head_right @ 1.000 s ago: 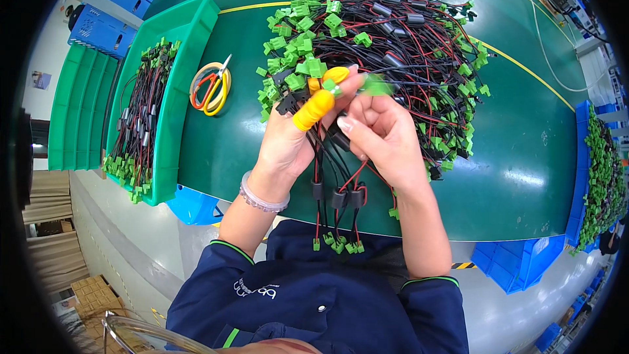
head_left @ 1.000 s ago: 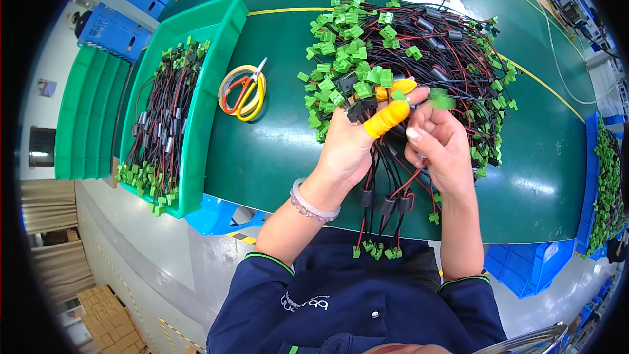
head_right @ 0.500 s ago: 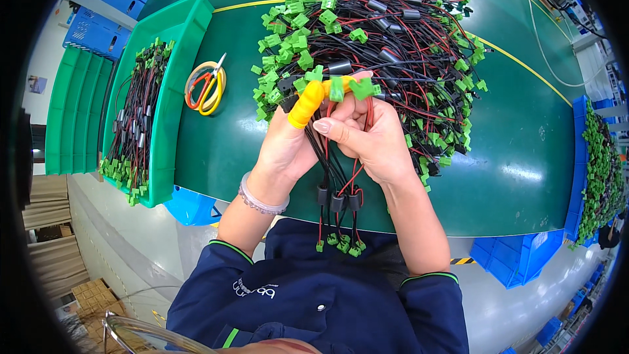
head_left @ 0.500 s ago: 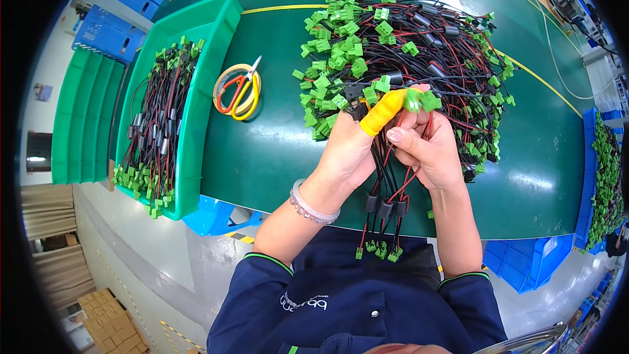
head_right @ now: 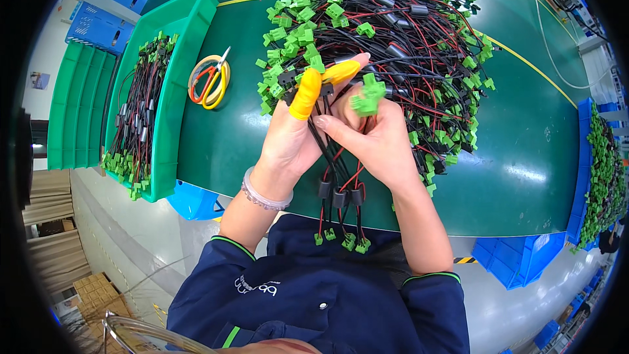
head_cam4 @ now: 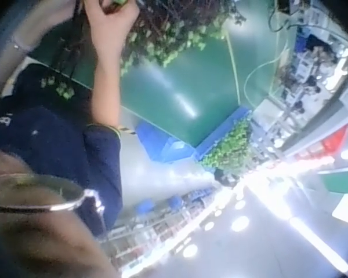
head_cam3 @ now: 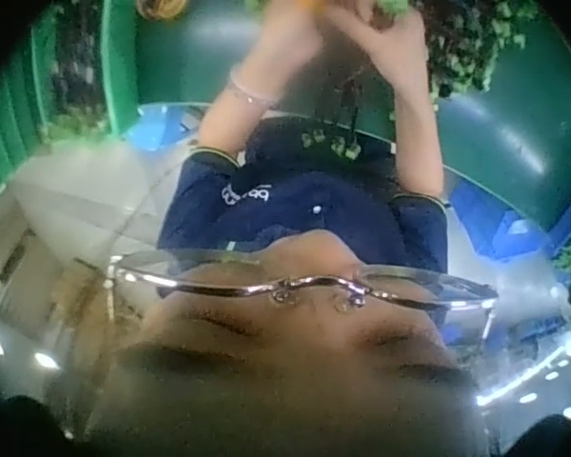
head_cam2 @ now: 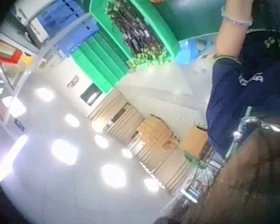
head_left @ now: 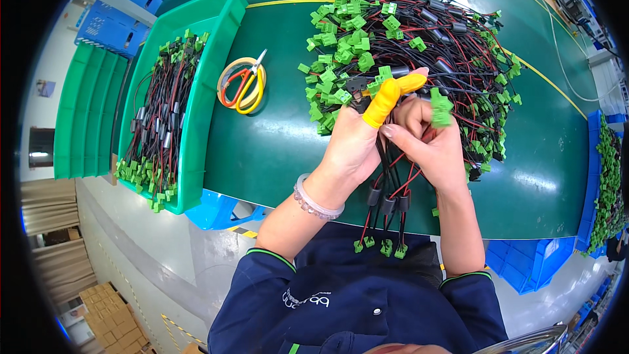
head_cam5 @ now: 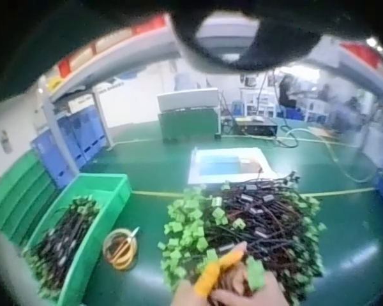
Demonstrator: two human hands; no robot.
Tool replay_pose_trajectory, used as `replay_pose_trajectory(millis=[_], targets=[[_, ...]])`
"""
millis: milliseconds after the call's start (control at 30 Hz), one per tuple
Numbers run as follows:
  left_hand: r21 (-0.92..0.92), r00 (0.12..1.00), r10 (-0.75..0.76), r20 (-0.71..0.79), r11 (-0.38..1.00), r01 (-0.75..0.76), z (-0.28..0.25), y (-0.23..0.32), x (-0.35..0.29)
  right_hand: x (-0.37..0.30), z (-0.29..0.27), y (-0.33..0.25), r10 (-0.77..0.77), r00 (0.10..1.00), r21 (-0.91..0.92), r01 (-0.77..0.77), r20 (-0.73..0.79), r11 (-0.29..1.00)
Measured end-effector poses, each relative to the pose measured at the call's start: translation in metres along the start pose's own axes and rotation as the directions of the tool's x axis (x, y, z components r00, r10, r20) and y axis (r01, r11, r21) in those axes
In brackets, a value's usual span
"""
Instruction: The person assembles wire harnesses by attaching green plastic connectors to wire bundles.
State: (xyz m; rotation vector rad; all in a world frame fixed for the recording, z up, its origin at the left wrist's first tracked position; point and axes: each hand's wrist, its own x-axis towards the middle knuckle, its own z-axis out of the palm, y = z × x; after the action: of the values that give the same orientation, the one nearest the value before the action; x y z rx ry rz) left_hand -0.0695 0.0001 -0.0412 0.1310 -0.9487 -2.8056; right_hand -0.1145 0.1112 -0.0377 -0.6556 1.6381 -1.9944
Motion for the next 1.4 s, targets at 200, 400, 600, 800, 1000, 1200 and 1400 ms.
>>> replay_pose_trajectory(millis=[200, 400, 600, 800, 1000, 1200, 1400], targets=[[0.006, 0.997, -0.074, -0.007, 0.997, 0.074, -0.002, 0.003, -0.001, -0.002, -0.005, -0.003, 0.147, 0.986, -0.140, -0.156, -0.074, 0.978], [0.162, 0.999, 0.029, 0.026, 0.986, -0.032, 0.000, 0.000, -0.002, -0.003, -0.008, -0.004, 0.086, 0.986, 0.116, -0.070, -0.141, 0.991], [0.235, 0.988, 0.134, -0.075, 0.966, -0.113, -0.008, 0.009, 0.003, -0.001, -0.017, -0.009, 0.147, 0.979, 0.071, -0.138, -0.144, 0.988], [0.132, 0.999, 0.033, -0.020, 0.991, -0.030, -0.006, 0.002, 0.001, -0.001, -0.007, -0.003, 0.077, 0.997, 0.062, -0.076, -0.013, 0.995], [0.051, 0.998, 0.022, -0.050, 0.998, -0.020, -0.001, 0.004, 0.000, 0.002, -0.009, -0.007, 0.173, 0.985, 0.238, -0.168, 0.001, 0.957], [-0.128, 1.000, -0.021, 0.013, 0.992, 0.022, 0.000, 0.003, 0.001, 0.001, -0.001, -0.003, 0.091, 0.994, 0.025, -0.090, -0.065, 0.996], [0.006, 0.997, -0.022, -0.078, 1.000, 0.022, -0.006, 0.003, -0.002, 0.002, -0.007, -0.007, 0.062, 0.998, 0.140, -0.063, 0.011, 0.988]])
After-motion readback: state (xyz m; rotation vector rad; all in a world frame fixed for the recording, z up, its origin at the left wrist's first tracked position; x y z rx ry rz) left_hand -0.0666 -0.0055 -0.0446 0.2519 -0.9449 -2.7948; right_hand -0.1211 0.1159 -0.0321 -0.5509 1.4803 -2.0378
